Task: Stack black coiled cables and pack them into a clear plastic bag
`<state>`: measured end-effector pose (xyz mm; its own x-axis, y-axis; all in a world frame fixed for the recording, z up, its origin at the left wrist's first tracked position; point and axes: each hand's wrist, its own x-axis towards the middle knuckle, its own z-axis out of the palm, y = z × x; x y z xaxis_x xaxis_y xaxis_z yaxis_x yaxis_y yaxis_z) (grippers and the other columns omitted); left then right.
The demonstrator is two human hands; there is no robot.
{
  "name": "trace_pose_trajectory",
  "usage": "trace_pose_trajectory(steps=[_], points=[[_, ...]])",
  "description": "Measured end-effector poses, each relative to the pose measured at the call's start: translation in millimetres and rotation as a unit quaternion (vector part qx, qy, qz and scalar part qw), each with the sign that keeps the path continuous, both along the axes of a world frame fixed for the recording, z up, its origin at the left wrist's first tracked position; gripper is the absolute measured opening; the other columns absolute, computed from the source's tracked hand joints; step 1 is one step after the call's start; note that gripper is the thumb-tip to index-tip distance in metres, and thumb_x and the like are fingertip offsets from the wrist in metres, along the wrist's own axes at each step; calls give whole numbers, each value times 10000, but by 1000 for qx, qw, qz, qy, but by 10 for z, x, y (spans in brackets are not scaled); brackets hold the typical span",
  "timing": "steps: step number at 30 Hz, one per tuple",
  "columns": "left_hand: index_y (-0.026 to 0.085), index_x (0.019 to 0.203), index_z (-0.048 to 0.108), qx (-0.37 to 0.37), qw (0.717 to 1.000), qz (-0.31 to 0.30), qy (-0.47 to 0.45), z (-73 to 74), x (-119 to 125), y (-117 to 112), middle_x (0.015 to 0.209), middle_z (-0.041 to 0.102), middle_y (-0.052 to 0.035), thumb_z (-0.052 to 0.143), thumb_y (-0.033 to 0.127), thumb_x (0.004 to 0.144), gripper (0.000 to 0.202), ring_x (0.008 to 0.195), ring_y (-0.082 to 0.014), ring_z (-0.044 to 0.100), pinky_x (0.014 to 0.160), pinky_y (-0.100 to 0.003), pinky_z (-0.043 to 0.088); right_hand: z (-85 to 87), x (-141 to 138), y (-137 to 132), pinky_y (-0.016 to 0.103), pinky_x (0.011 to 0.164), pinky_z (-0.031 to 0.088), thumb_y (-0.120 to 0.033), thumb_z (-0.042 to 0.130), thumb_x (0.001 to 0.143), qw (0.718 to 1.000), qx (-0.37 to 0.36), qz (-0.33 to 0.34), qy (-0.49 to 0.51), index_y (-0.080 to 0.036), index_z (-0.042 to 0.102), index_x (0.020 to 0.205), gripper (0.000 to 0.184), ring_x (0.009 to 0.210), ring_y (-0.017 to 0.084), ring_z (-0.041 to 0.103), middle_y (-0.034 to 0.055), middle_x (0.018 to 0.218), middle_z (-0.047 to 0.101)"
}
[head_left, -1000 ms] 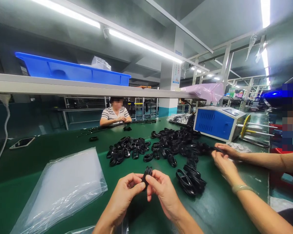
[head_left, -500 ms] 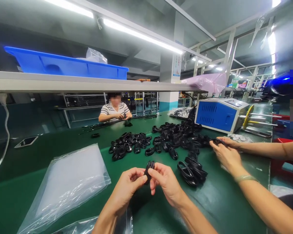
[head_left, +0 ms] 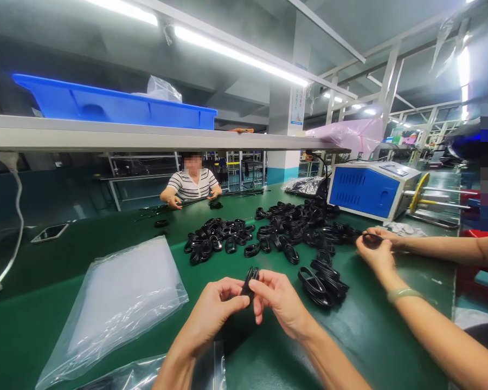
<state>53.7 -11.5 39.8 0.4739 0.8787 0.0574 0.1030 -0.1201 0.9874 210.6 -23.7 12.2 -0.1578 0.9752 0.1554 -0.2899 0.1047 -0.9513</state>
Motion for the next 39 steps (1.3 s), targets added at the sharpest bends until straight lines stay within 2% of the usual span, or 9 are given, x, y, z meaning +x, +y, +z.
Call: trace_pose_trajectory(steps=[10, 14, 18, 23, 27, 30, 35, 39], points=[[170, 577, 593, -25, 999, 12, -40, -24, 19, 17, 1008, 648, -36, 692, 248, 650, 145, 933, -207, 569, 832, -295, 382, -11, 31, 13, 214, 414, 439, -394, 660, 736, 999, -1, 6, 36, -126, 591, 713, 278, 382, 74, 464, -27, 472, 550], [171, 575, 601, -11, 999, 27, -16, 10, 16, 17, 1017, 639, -33, 679, 222, 651, 119, 899, -195, 578, 816, -294, 384, -22, 5, 19, 215, 428, 439, -379, 689, 706, 998, -10, 2, 66, -125, 588, 686, 274, 429, 67, 452, -20, 543, 543], [170, 567, 594, 3, 999, 46, 1, 0, 27, 18, 1007, 637, -39, 684, 217, 633, 121, 876, -196, 582, 789, -292, 393, -40, -24, 13, 170, 392, 353, -369, 700, 696, 998, -24, -36, 52, -127, 571, 666, 275, 408, 47, 393, -54, 473, 461], [167, 559, 587, 0, 999, 32, -35, -69, 75, 19, 969, 666, -51, 690, 207, 635, 135, 877, -211, 595, 798, -301, 407, -63, -54, 16, 150, 352, 244, -373, 700, 690, 995, -24, -78, 61, -151, 508, 615, 302, 373, 25, 287, -89, 418, 375], [158, 557, 602, -9, 998, 39, -40, -80, 87, 17, 1000, 664, -68, 717, 223, 618, 146, 898, -223, 598, 812, -300, 408, -45, -64, 4, 147, 335, 229, -370, 692, 692, 994, -15, -91, 60, -155, 512, 628, 288, 364, 24, 268, -95, 415, 366], [155, 552, 568, -11, 999, 27, -27, -28, 68, -2, 997, 655, -68, 718, 268, 631, 203, 896, -210, 592, 802, -282, 407, -14, -60, -15, 146, 333, 248, -366, 693, 688, 995, -17, -85, 49, -156, 495, 603, 301, 364, 28, 291, -88, 411, 379], [182, 728, 541, -46, 998, 44, -20, 82, 20, -37, 974, 629, -28, 662, 416, 703, 265, 828, -157, 576, 716, -253, 434, 9, -52, -34, 150, 339, 302, -354, 681, 701, 999, -13, -45, 27, -140, 555, 639, 256, 378, 40, 334, -69, 421, 424], [191, 843, 602, -59, 997, 47, -7, 110, -26, -42, 1058, 602, -35, 614, 463, 742, 291, 911, -169, 560, 764, -273, 445, 2, -59, -37, 157, 338, 340, -360, 672, 711, 999, 11, -27, -21, -116, 624, 728, 249, 375, 43, 366, -57, 448, 457]])
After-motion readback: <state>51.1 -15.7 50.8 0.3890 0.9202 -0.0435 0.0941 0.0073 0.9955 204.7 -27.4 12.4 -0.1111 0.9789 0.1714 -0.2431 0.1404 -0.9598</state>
